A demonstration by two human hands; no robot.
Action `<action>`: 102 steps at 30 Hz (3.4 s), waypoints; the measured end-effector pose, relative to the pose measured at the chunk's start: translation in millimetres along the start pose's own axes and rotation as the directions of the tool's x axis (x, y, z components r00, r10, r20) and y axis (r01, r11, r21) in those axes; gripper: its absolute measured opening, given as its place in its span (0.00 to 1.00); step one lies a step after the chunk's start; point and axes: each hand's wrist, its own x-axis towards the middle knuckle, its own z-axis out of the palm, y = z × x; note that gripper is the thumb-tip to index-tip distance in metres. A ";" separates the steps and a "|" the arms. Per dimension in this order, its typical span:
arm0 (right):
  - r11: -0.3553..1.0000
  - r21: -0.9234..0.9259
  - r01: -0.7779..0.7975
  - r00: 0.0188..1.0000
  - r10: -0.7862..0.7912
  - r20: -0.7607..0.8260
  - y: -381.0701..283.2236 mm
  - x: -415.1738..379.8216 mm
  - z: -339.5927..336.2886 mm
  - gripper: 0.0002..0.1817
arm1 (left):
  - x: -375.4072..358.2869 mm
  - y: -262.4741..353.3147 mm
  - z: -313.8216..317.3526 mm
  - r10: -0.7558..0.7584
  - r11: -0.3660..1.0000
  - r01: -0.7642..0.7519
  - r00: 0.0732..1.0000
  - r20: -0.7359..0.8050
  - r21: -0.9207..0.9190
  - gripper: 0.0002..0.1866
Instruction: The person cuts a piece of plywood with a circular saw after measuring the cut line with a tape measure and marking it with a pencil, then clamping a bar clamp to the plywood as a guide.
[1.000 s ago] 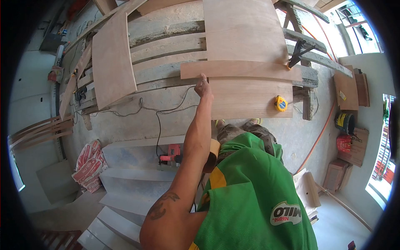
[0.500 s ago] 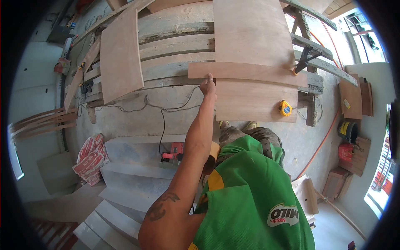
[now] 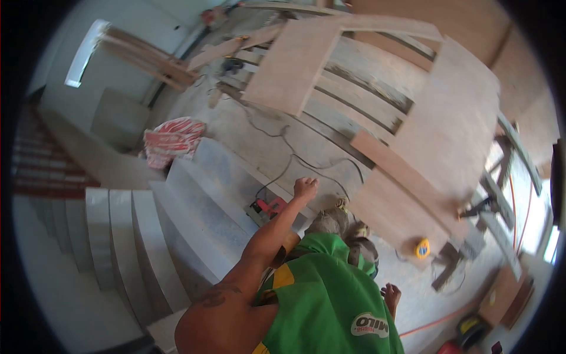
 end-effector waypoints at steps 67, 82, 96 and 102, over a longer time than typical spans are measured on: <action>-0.070 0.864 0.499 0.334 -0.904 -0.267 -384.8 -133.7 269.0 0.49 | -59.5 322.6 -26.2 0.281 0.863 0.466 -0.118 0.952 -0.197 0.29; -0.039 0.789 0.613 0.601 -0.625 -0.498 -274.3 -177.5 226.2 0.26 | 25.1 302.0 44.1 0.222 0.913 -0.252 -0.355 0.908 -0.321 0.26; 0.136 0.926 0.352 0.843 -0.477 -0.250 -323.9 -124.4 258.0 0.21 | 54.4 295.0 131.8 0.115 0.920 -0.390 0.341 0.933 0.029 0.32; 0.195 0.977 0.088 0.948 -0.319 -0.022 -367.7 -91.8 276.5 0.17 | 110.0 273.3 125.5 -0.137 0.922 -0.261 0.472 0.871 0.287 0.31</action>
